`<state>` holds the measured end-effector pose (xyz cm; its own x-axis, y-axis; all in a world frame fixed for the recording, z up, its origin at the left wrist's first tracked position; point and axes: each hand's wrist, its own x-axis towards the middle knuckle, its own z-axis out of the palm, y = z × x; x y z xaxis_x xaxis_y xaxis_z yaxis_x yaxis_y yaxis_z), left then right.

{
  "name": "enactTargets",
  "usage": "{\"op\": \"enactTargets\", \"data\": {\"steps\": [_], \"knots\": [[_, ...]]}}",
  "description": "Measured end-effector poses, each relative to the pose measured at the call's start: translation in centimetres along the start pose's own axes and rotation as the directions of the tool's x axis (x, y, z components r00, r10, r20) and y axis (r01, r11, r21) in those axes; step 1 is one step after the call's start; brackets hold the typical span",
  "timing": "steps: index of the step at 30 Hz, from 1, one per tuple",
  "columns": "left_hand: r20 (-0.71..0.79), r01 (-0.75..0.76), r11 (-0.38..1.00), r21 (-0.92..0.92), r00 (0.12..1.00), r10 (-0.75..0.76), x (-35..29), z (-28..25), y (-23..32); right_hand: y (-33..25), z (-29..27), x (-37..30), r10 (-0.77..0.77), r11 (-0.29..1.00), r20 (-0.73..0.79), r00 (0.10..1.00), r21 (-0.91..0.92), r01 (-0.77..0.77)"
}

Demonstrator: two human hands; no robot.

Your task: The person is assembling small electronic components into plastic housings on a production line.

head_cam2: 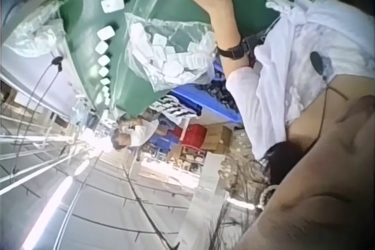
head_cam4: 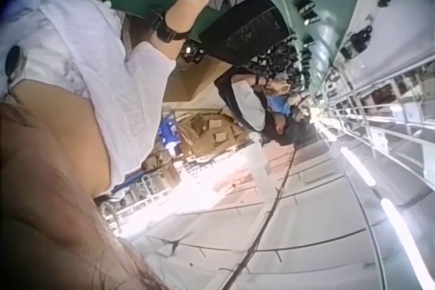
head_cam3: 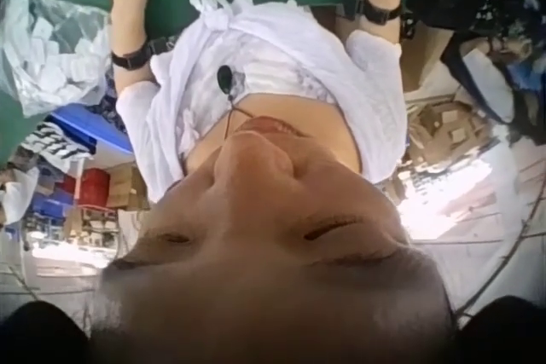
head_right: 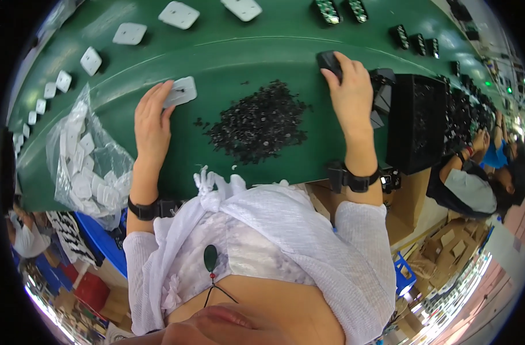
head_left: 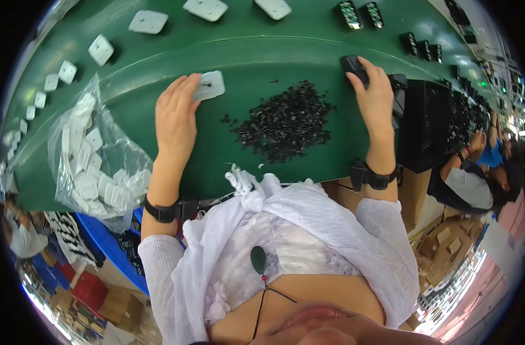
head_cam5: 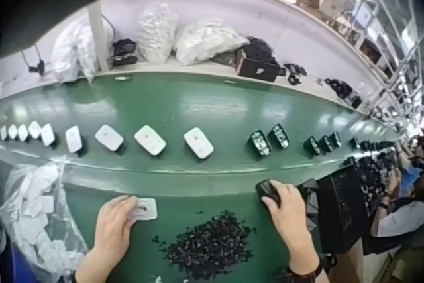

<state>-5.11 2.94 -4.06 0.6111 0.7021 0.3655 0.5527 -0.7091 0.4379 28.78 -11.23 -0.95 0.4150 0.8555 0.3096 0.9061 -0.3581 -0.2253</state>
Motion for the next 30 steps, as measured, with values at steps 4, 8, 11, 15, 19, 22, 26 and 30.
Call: {"op": "enactTargets", "data": {"steps": [4, 8, 11, 15, 19, 22, 26, 30], "knots": [[-0.038, -0.024, 0.999, -0.036, 0.999, 0.022, -0.2, 0.3, -0.3, -2.5, -0.7, 0.8, -0.073, 0.982, 0.062, 0.995, 0.180, 0.061], [-0.068, 0.027, 0.985, -0.169, 0.997, -0.039, -0.5, 0.0, -0.5, -10.0, 0.3, 2.2, -0.423, 0.808, 0.059, 0.904, 0.477, 0.347], [-0.111, 0.088, 0.947, -0.308, 0.986, -0.127, -0.4, -0.4, -0.4, -14.9, 1.9, 2.5, -0.586, 0.661, 0.021, 0.810, 0.592, 0.462], [-0.119, 0.158, 0.914, -0.375, 0.969, -0.217, -1.0, -1.2, -0.4, -18.3, 4.2, 3.0, -0.676, 0.614, 0.033, 0.736, 0.578, 0.537], [-0.097, 0.163, 0.920, -0.356, 0.973, -0.209, -1.5, -1.1, -0.6, -19.2, 4.8, 3.1, -0.718, 0.667, 0.146, 0.681, 0.422, 0.613], [-0.099, 0.091, 0.962, -0.259, 0.988, -0.120, -1.7, -0.9, -1.2, -19.4, 4.9, 2.8, -0.724, 0.679, 0.185, 0.665, 0.363, 0.638], [-0.051, 0.027, 0.991, -0.129, 0.998, -0.034, -1.7, -1.0, -1.5, -19.4, 5.2, 2.4, -0.734, 0.666, 0.146, 0.663, 0.346, 0.661], [-0.017, -0.029, 0.997, 0.066, 0.999, 0.030, -2.0, -1.0, -1.3, -19.1, 6.2, 1.7, -0.749, 0.638, -0.017, 0.663, 0.250, 0.728]]}}
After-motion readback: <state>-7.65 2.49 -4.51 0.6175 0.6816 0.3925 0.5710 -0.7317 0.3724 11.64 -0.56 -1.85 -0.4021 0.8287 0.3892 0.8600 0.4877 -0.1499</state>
